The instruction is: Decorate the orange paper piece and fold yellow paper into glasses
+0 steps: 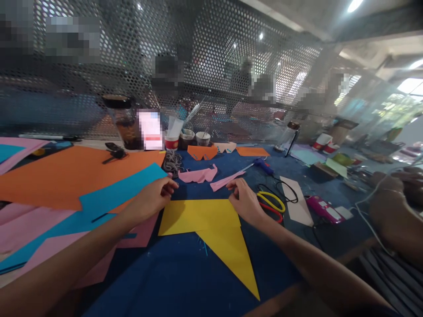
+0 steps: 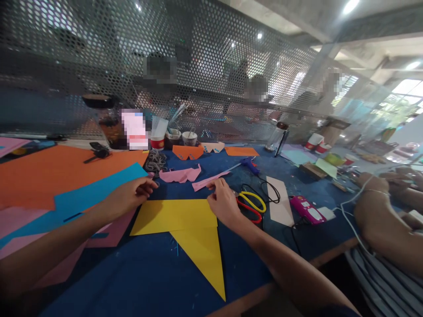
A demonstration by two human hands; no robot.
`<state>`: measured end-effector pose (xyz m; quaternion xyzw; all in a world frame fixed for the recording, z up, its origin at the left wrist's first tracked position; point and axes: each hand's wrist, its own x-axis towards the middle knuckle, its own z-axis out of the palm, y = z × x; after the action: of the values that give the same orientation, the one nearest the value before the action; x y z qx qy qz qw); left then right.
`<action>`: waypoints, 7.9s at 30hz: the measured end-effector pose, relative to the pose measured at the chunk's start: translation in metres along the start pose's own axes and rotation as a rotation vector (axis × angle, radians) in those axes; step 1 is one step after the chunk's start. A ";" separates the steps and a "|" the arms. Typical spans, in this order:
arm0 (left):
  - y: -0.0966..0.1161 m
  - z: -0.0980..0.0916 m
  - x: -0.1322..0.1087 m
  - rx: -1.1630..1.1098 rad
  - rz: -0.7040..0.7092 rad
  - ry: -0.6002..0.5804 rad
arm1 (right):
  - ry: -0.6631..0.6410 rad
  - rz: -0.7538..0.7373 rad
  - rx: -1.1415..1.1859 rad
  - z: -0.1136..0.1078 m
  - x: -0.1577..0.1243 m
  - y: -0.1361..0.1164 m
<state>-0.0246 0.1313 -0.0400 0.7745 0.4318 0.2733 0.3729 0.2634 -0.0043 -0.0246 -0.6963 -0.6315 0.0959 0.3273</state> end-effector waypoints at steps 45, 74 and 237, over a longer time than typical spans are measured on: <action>0.067 -0.039 -0.027 -0.571 -0.381 -0.281 | -0.031 -0.001 0.292 -0.002 0.053 -0.038; 0.005 0.023 -0.051 0.696 0.463 -0.032 | -0.196 0.115 -0.192 0.039 0.048 -0.044; 0.055 0.013 -0.033 0.144 0.000 -0.028 | -0.559 -0.134 0.398 0.042 0.056 -0.077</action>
<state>-0.0049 0.0791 -0.0059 0.8031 0.4452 0.2303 0.3222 0.1880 0.0611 0.0034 -0.5226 -0.7101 0.3823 0.2766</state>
